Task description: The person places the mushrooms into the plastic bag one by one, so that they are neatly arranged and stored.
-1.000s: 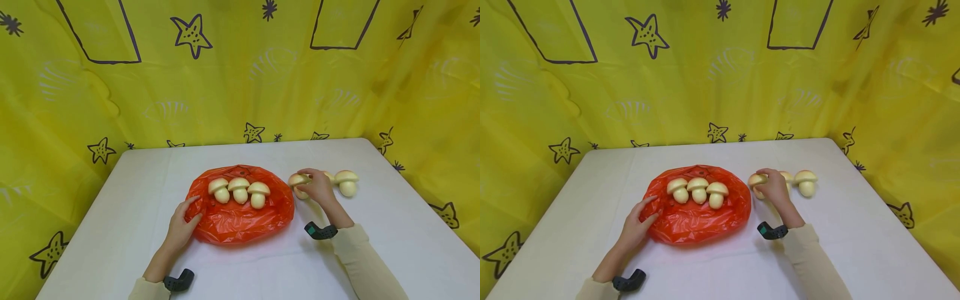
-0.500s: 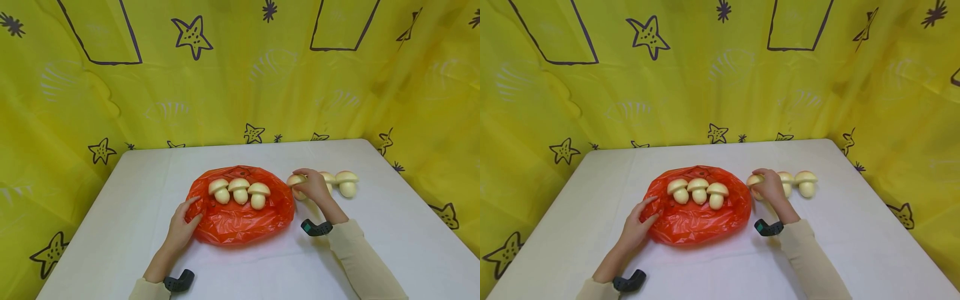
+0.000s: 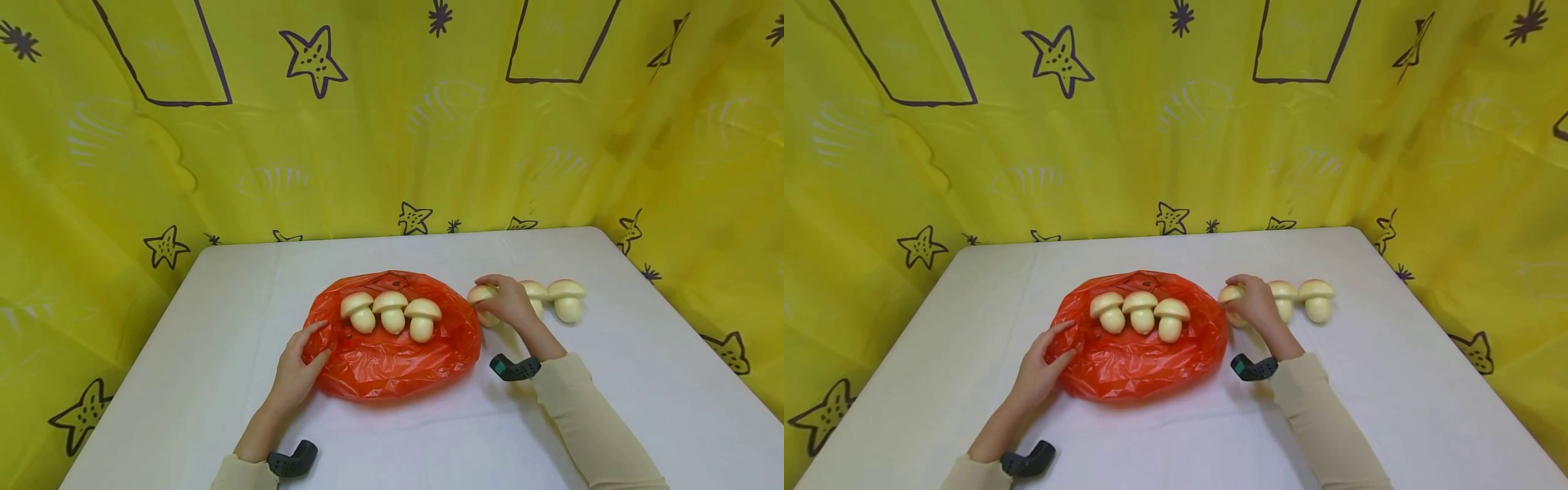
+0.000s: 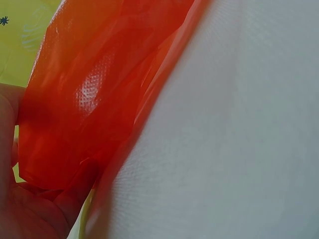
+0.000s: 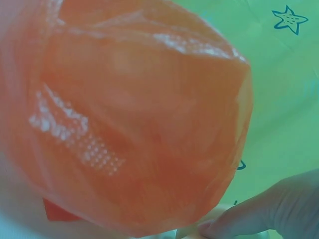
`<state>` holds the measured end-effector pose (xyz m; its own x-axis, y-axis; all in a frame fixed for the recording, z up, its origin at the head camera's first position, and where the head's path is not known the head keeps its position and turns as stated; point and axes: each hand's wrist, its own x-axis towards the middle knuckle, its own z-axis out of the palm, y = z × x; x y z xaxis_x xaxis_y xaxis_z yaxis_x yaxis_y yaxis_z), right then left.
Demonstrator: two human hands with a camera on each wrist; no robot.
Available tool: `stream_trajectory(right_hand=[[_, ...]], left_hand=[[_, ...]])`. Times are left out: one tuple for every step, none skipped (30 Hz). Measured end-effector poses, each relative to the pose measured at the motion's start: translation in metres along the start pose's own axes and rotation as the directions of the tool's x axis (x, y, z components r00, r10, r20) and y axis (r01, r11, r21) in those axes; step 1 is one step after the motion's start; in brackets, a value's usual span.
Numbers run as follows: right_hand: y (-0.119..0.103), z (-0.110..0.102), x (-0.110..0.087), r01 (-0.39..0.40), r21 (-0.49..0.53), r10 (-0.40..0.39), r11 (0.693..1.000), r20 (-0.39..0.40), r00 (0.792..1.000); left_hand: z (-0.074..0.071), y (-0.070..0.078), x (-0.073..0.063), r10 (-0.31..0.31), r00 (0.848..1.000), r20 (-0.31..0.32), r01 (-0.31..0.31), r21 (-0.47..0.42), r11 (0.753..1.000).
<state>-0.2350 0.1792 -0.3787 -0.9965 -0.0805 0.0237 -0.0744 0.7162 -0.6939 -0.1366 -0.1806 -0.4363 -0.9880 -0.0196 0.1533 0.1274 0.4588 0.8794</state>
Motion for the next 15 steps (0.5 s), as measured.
stream_trajectory(right_hand=[[0.0000, 0.0004, 0.0008, 0.000, 0.001, 0.000, 1.000, 0.002, 1.000], [0.0002, 0.0008, 0.0014, 0.000, 0.002, 0.000, 1.000, 0.002, 1.000], [0.0003, 0.0012, 0.0019, -0.004, 0.005, 0.004, 1.000, 0.006, 1.000], [0.0007, 0.0015, 0.0026, -0.005, 0.006, 0.005, 1.000, 0.007, 1.000], [0.0012, 0.0019, 0.0033, -0.004, 0.007, 0.004, 1.000, 0.009, 1.000], [0.0017, 0.0022, 0.0039, -0.007, 0.010, 0.007, 1.000, 0.012, 1.000], [0.0023, 0.0023, 0.0044, -0.009, 0.012, 0.009, 1.000, 0.013, 1.000], [0.0029, 0.0024, 0.0046, -0.012, 0.014, 0.011, 1.000, 0.014, 1.000], [0.0033, 0.0025, 0.0049, -0.016, 0.018, 0.016, 1.000, 0.015, 1.000], [0.0039, 0.0026, 0.0052, -0.018, 0.019, 0.018, 1.000, 0.015, 1.000], [0.0043, 0.0027, 0.0054, -0.020, 0.022, 0.020, 1.000, 0.015, 1.000], [0.0044, 0.0027, 0.0053, -0.025, 0.027, 0.025, 0.999, 0.014, 1.000], [0.0043, 0.0027, 0.0051, -0.027, 0.029, 0.027, 0.999, 0.012, 1.000], [0.0045, 0.0027, 0.0050, -0.032, 0.032, 0.031, 0.999, 0.011, 0.999], [0.0043, 0.0026, 0.0046, -0.033, 0.035, 0.032, 0.999, 0.009, 0.999]], left_hand=[[-0.0001, 0.0002, 0.0000, 0.000, 1.000, 0.000, 0.000, 0.001, 1.000], [-0.0001, 0.0004, 0.0000, 0.000, 1.000, 0.000, 0.000, 0.002, 1.000], [-0.0002, 0.0005, 0.0000, 0.001, 1.000, 0.000, -0.001, 0.003, 1.000], [-0.0003, 0.0008, -0.0002, 0.002, 1.000, -0.001, -0.002, 0.004, 1.000], [-0.0004, 0.0010, -0.0002, 0.005, 1.000, 0.000, -0.005, 0.007, 1.000], [-0.0005, 0.0011, -0.0002, 0.006, 1.000, 0.001, -0.006, 0.009, 1.000], [-0.0005, 0.0012, -0.0003, 0.007, 1.000, 0.001, -0.007, 0.010, 1.000], [-0.0005, 0.0013, -0.0002, 0.006, 1.000, 0.002, -0.007, 0.011, 1.000], [-0.0006, 0.0013, -0.0003, 0.006, 1.000, 0.003, -0.006, 0.010, 1.000], [-0.0006, 0.0014, -0.0004, 0.005, 1.000, 0.002, -0.005, 0.010, 1.000], [-0.0006, 0.0013, -0.0003, 0.005, 1.000, 0.001, -0.005, 0.010, 1.000], [-0.0007, 0.0011, -0.0003, 0.002, 1.000, 0.000, -0.002, 0.008, 1.000], [-0.0008, 0.0012, -0.0003, 0.001, 1.000, 0.000, -0.001, 0.008, 1.000], [-0.0008, 0.0011, -0.0002, 0.001, 1.000, -0.001, -0.001, 0.008, 1.000], [-0.0007, 0.0010, -0.0003, 0.000, 1.000, -0.002, 0.000, 0.007, 1.000]])
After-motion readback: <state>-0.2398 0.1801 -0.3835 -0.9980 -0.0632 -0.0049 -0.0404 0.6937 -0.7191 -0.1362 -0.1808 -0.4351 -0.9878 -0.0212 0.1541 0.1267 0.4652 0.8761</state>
